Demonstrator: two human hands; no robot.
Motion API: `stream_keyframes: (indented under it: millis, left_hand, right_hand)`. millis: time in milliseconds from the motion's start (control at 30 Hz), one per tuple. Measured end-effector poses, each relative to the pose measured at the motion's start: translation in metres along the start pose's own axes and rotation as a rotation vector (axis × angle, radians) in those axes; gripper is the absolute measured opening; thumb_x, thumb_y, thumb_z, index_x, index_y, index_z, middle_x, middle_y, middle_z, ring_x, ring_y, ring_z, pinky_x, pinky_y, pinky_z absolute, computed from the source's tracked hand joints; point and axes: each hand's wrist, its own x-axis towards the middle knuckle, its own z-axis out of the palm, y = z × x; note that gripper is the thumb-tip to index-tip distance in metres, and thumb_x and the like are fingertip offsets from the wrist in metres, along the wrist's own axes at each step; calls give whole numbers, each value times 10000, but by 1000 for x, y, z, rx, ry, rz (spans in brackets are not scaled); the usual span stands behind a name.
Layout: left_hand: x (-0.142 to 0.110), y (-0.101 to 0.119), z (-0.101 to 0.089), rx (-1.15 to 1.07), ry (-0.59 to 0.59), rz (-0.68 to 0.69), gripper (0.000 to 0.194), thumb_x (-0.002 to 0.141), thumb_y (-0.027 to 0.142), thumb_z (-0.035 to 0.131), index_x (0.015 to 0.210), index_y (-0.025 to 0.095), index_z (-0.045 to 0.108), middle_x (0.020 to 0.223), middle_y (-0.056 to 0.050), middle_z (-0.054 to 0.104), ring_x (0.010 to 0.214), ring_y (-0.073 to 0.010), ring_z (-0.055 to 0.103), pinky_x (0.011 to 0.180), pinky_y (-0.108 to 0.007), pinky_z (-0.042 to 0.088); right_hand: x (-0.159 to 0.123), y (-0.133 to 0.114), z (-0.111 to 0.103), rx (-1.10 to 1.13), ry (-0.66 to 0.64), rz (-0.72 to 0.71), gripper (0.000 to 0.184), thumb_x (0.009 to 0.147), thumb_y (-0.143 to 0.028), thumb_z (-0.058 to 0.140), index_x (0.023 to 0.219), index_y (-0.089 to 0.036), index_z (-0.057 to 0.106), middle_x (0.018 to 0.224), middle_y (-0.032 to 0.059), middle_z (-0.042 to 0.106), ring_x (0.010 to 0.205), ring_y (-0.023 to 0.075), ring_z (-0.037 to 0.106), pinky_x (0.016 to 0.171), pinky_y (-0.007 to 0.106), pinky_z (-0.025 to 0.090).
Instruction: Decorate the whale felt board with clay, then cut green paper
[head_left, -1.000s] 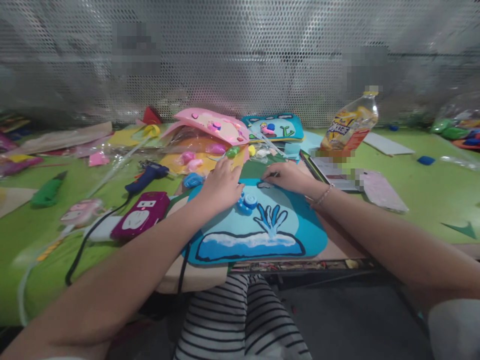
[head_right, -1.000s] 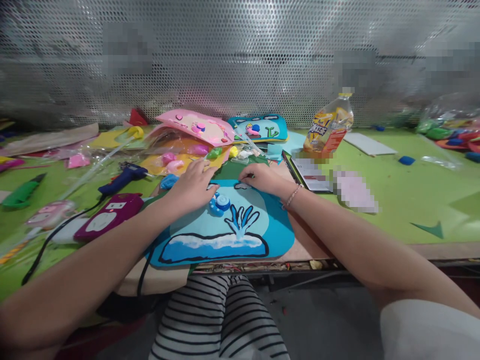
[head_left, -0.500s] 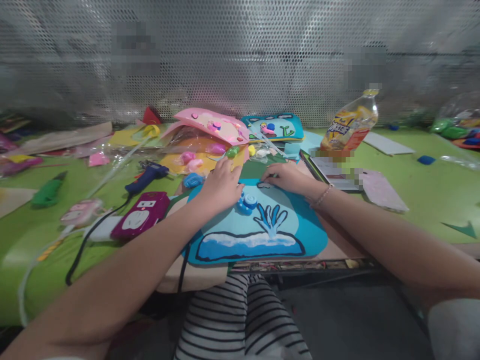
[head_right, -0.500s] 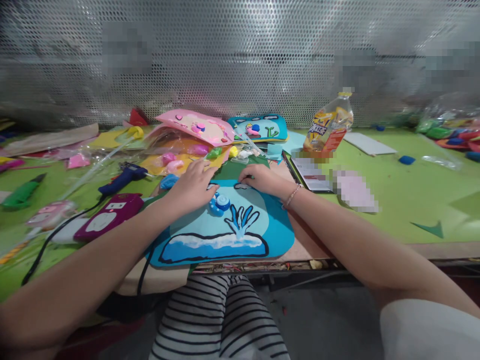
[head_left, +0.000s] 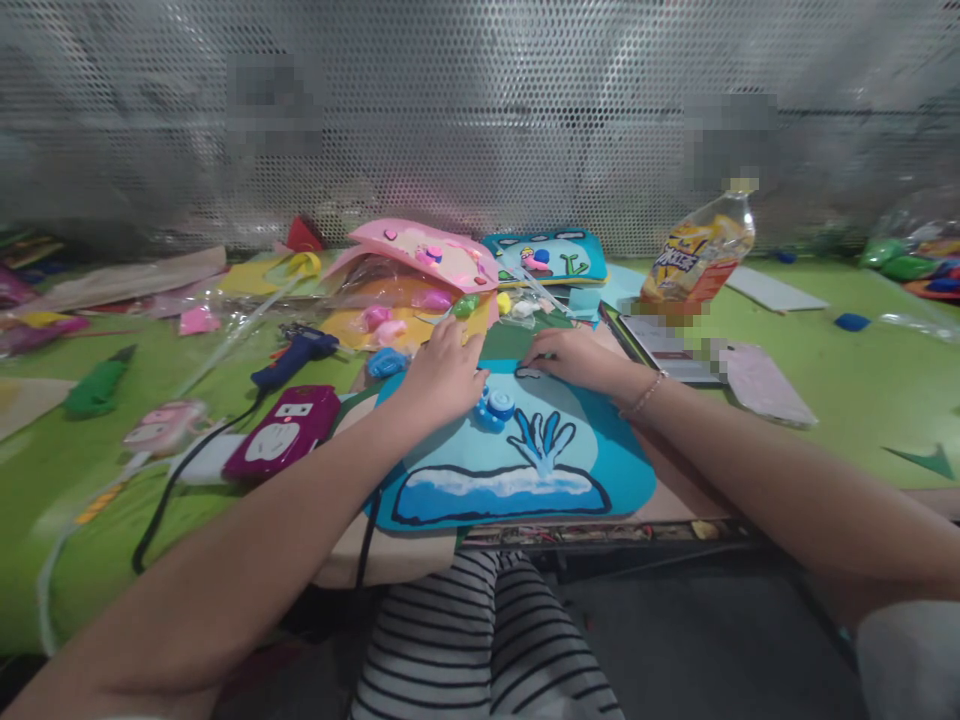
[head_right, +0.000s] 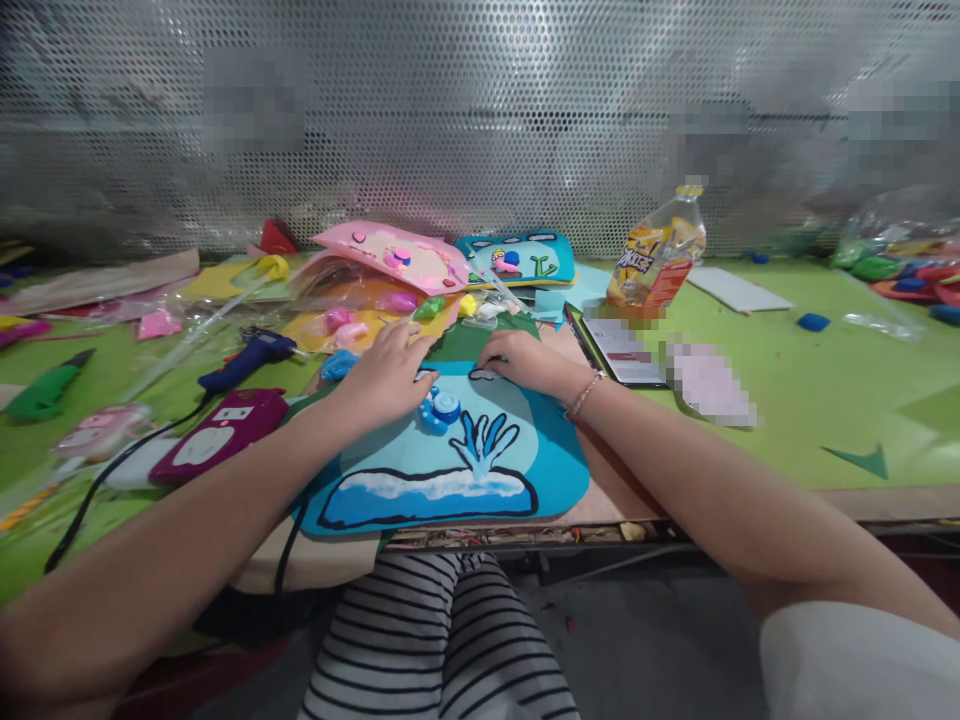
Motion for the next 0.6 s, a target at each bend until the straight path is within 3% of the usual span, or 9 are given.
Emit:
stream_keyframes:
  millis: [267,600]
  left_hand:
    - [0,0,-1,3,-13,-5,415,874,284,531,1232,76,506,1318,-213,435,1325,-357,306,1073,-480,311]
    - [0,2,-4,-12,-14,-17,405,864,279,541,1235,122,498,1292,-176,451,1322,-351,305,1063,-477,327]
  right_hand:
    - [-2,10,1,-36,19,-103,295,821,-54,486,909,-178,740,919,76,667,829,162,618,757,290,489]
    - [-2,8,-3,-100,17,-127,186,783,-65,514,799,-153,678,866,77,624,764,163,582,684,262,447]
